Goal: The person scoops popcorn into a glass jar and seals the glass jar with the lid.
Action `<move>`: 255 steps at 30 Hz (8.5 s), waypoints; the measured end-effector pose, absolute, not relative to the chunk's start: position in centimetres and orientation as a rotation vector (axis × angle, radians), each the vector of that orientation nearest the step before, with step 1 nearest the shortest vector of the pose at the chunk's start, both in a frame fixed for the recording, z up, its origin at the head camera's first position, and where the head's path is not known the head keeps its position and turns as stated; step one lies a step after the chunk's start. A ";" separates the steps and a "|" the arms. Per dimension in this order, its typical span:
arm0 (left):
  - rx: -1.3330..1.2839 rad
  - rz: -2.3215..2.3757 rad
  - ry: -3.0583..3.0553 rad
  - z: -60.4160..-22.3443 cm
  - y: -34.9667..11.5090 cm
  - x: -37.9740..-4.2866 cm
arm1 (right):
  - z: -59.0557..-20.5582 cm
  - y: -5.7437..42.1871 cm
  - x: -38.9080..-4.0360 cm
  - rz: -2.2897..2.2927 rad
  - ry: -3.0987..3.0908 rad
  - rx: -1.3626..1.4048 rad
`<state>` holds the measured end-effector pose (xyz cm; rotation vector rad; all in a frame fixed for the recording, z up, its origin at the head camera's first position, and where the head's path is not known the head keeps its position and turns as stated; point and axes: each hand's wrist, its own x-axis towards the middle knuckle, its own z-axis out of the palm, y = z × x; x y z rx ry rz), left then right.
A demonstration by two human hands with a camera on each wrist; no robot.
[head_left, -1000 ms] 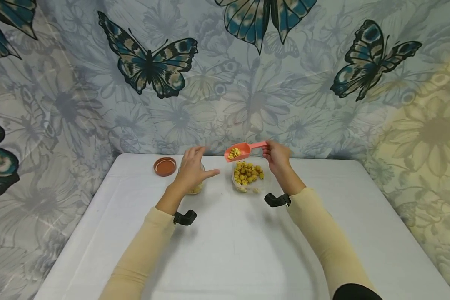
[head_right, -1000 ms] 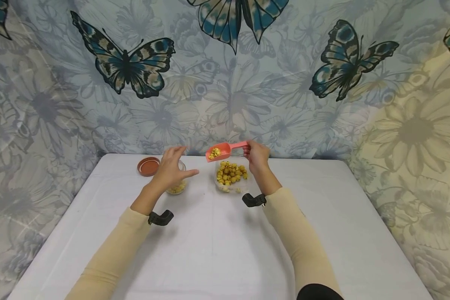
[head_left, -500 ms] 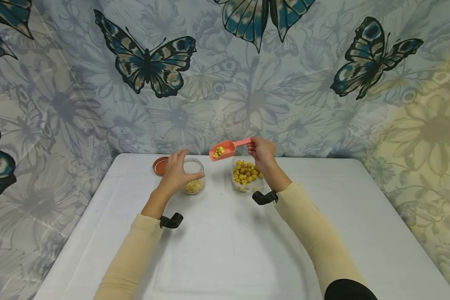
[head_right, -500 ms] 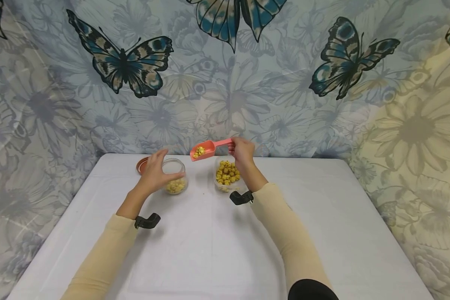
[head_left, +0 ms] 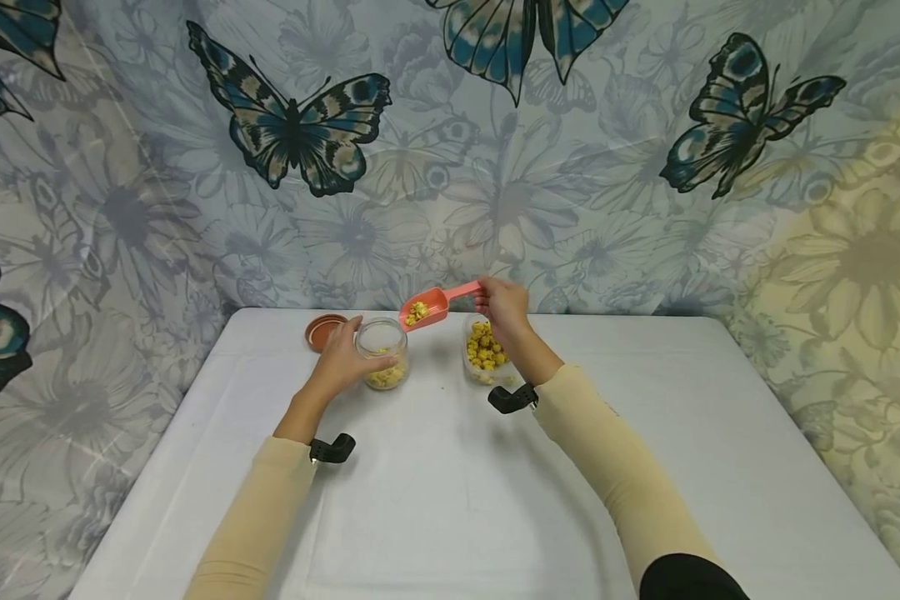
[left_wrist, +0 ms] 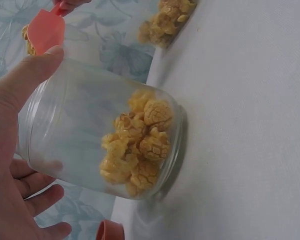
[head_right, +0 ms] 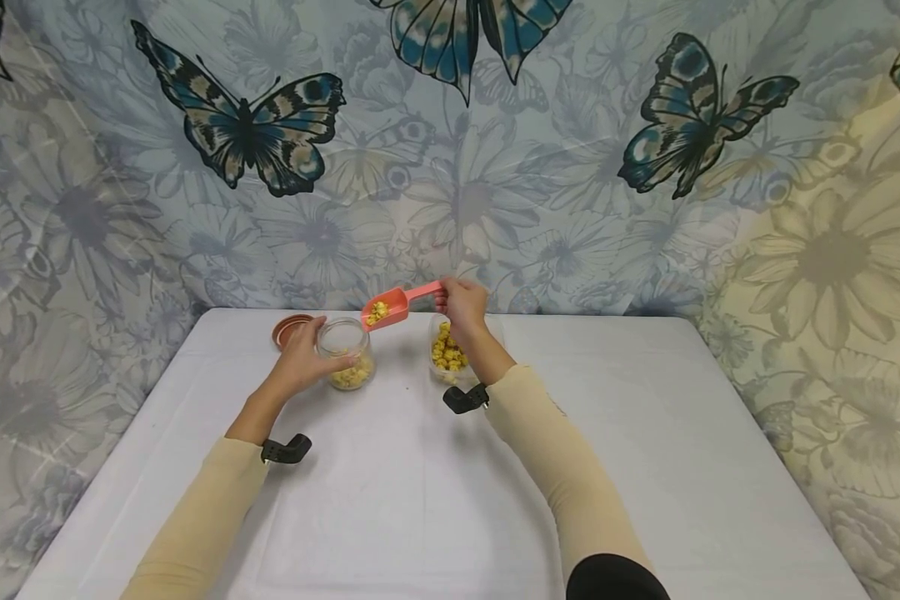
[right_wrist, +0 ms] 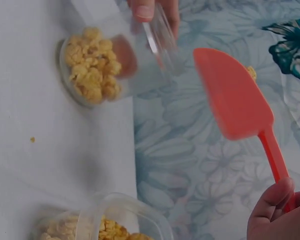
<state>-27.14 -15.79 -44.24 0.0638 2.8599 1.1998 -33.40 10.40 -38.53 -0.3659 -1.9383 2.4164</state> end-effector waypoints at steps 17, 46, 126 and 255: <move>0.061 1.242 2.810 -44.7 -15.8 -27.1 | -37.7 8.3 -32.8 2.359 -1.969 -0.233; 0.083 1.261 2.799 -45.0 -16.1 -27.3 | -35.7 5.2 -32.3 2.064 -2.133 0.107; 0.127 1.166 2.867 -43.8 -15.8 -27.1 | -36.8 11.2 -33.4 2.166 -1.992 -0.130; 0.487 1.238 2.669 -47.6 -2.8 -29.0 | -43.9 22.3 -33.1 2.154 -2.485 -0.443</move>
